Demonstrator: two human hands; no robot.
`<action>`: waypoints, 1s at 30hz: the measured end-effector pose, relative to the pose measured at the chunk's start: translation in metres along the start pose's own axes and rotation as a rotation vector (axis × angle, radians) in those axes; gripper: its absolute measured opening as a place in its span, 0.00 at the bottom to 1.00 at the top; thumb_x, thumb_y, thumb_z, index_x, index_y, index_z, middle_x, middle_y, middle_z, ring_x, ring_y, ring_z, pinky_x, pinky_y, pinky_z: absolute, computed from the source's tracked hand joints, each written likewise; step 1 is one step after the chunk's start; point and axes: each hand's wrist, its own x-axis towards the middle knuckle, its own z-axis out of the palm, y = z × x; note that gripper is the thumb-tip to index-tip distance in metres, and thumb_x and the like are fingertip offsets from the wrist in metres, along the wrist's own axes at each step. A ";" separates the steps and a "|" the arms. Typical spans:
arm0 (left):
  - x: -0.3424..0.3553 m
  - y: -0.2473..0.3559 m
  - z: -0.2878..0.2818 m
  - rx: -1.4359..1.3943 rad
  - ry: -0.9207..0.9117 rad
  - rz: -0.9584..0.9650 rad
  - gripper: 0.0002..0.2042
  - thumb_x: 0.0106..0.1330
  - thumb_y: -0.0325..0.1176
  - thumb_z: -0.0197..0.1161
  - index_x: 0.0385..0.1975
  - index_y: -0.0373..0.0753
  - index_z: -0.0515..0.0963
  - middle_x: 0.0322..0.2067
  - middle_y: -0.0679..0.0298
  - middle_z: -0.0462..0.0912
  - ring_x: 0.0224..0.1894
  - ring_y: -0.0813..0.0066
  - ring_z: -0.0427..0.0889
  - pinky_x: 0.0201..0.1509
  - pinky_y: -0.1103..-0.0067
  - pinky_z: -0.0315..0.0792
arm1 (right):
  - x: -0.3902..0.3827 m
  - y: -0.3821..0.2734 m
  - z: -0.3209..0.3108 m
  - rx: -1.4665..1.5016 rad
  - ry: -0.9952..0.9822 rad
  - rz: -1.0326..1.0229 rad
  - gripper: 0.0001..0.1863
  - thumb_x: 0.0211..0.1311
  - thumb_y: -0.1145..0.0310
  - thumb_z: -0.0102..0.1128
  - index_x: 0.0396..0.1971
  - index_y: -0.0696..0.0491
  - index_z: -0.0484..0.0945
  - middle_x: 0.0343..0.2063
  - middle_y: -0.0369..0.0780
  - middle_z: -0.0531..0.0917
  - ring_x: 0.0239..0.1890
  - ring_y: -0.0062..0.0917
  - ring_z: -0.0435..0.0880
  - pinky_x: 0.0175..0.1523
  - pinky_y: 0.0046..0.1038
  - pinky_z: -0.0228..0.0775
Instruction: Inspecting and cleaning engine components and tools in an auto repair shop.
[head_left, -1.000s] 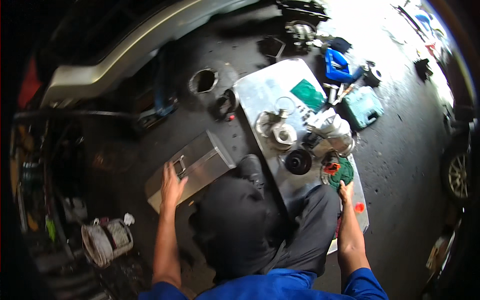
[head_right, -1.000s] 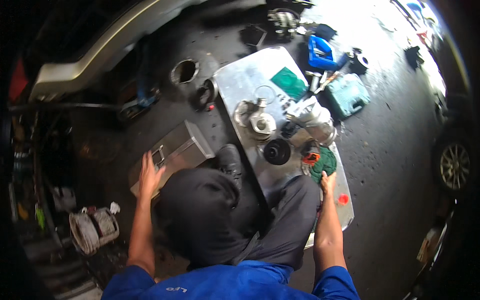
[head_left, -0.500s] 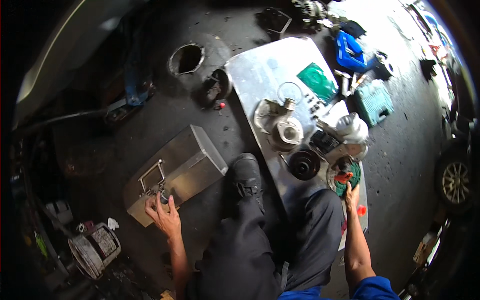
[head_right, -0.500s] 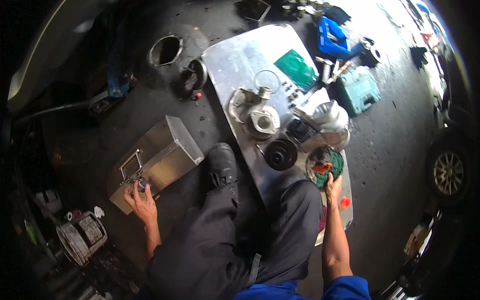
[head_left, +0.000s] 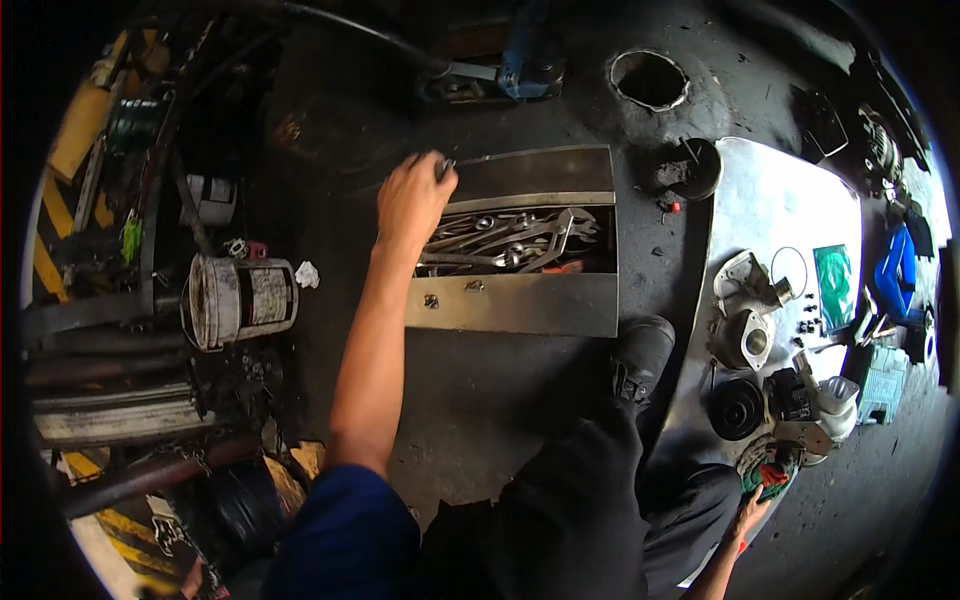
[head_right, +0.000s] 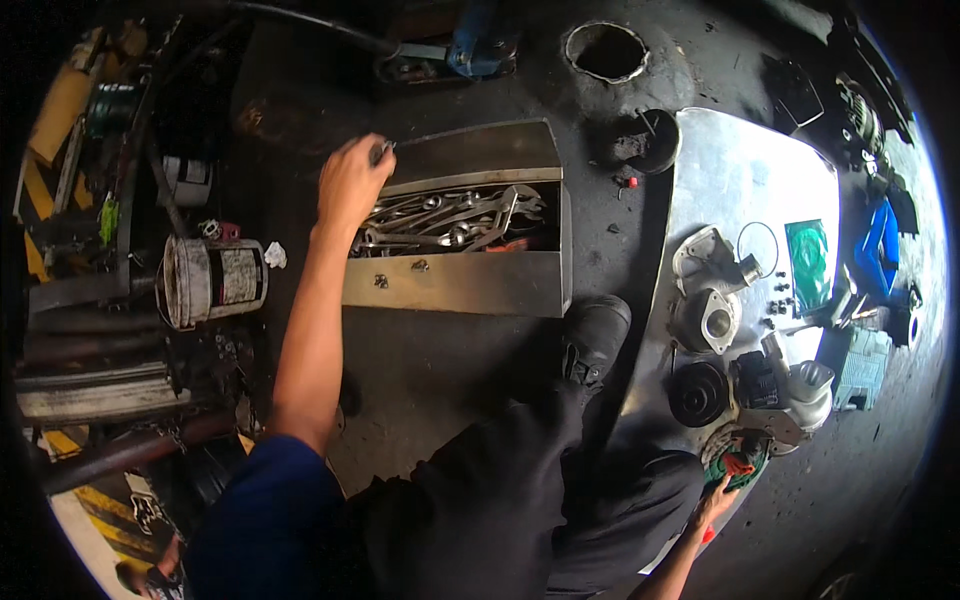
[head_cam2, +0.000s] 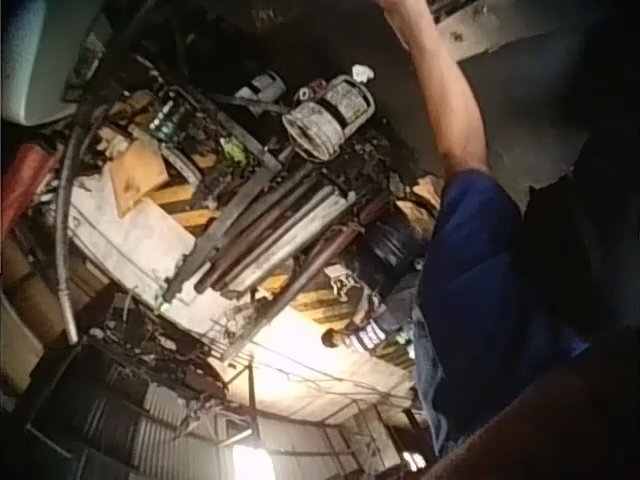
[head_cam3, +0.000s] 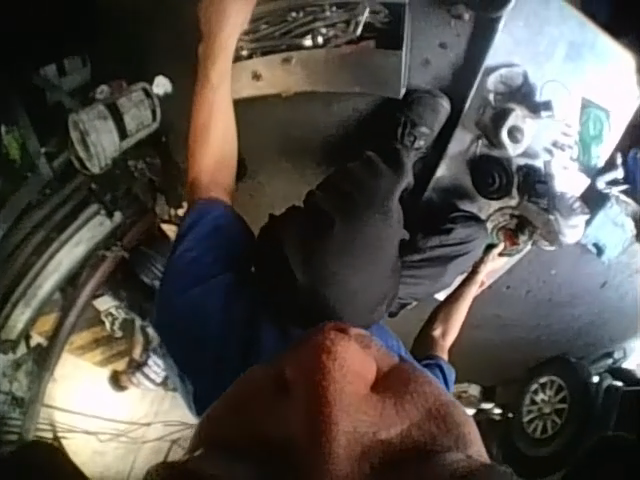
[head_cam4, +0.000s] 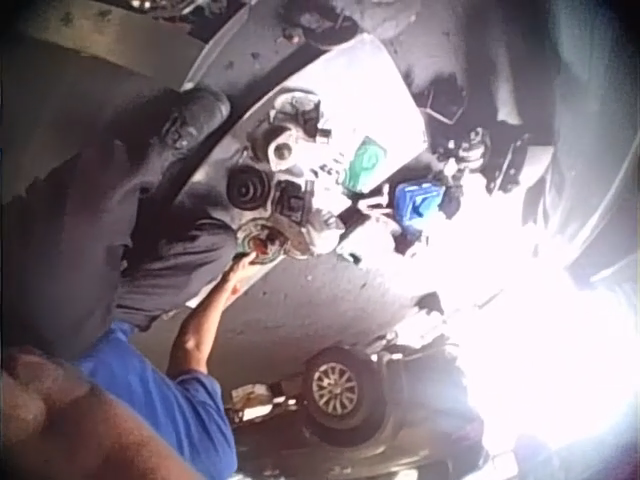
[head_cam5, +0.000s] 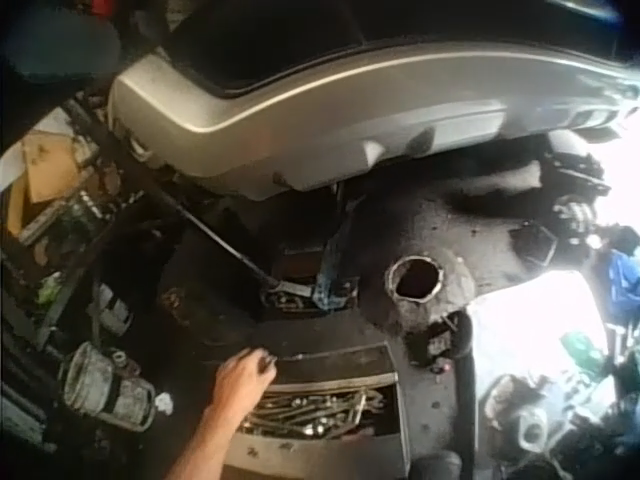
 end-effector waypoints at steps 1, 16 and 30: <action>0.016 0.000 0.004 0.081 -0.031 0.006 0.13 0.61 0.38 0.60 0.37 0.35 0.81 0.36 0.49 0.83 0.41 0.49 0.82 0.45 0.62 0.74 | -0.002 -0.005 0.001 -0.003 -0.012 -0.010 0.25 0.69 0.55 0.56 0.51 0.63 0.72 0.42 0.47 0.80 0.40 0.33 0.77 0.50 0.34 0.68; -0.136 0.050 0.039 -0.050 -0.204 0.146 0.24 0.66 0.52 0.59 0.46 0.34 0.78 0.46 0.55 0.78 0.53 0.53 0.74 0.54 0.64 0.69 | -0.006 -0.026 -0.002 -0.116 -0.033 -0.048 0.27 0.70 0.53 0.52 0.51 0.65 0.71 0.42 0.51 0.80 0.41 0.36 0.76 0.51 0.35 0.67; -0.303 0.035 0.070 -0.016 -0.269 0.313 0.05 0.59 0.30 0.58 0.33 0.41 0.72 0.34 0.62 0.71 0.41 0.65 0.73 0.47 0.69 0.66 | 0.004 -0.026 -0.014 -0.030 -0.209 0.039 0.27 0.69 0.50 0.54 0.44 0.65 0.70 0.35 0.43 0.78 0.35 0.28 0.72 0.45 0.30 0.68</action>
